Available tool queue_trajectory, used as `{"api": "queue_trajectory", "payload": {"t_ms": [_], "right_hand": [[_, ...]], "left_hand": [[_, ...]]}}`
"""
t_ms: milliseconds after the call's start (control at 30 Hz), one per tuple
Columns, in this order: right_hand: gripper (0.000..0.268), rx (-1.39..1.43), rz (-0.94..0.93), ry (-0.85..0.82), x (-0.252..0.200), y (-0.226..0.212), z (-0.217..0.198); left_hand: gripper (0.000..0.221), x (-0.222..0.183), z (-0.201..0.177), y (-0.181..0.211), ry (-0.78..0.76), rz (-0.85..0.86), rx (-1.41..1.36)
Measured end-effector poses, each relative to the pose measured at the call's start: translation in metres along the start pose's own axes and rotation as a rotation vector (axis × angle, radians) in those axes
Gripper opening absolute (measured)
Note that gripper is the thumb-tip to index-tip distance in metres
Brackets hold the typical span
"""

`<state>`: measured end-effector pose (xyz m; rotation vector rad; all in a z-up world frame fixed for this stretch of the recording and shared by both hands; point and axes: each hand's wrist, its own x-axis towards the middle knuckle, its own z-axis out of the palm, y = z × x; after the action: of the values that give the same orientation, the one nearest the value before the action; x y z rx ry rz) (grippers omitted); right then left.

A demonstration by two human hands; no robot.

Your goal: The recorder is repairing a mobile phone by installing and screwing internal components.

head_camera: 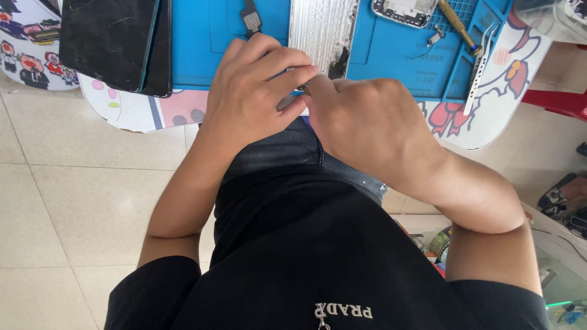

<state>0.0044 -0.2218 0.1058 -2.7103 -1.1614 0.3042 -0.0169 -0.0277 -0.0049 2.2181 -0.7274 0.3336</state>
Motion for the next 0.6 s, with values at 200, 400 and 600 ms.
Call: {"api": "queue_trajectory", "payload": {"t_ms": [200, 400, 600], "right_hand": [[0.017, -0.029, 0.031, 0.104, 0.002, -0.004, 0.011], [0.019, 0.137, 0.085, 0.228, -0.013, 0.000, 0.006], [0.017, 0.816, 0.407, 0.620, -0.085, 0.032, 0.038]], "left_hand": [[0.027, -0.003, 0.003, 0.001, 0.039, 0.014, 0.005], [0.039, -0.002, -0.002, 0.006, 0.035, 0.024, -0.018], [0.042, -0.002, -0.002, 0.007, 0.004, 0.005, -0.048]]}}
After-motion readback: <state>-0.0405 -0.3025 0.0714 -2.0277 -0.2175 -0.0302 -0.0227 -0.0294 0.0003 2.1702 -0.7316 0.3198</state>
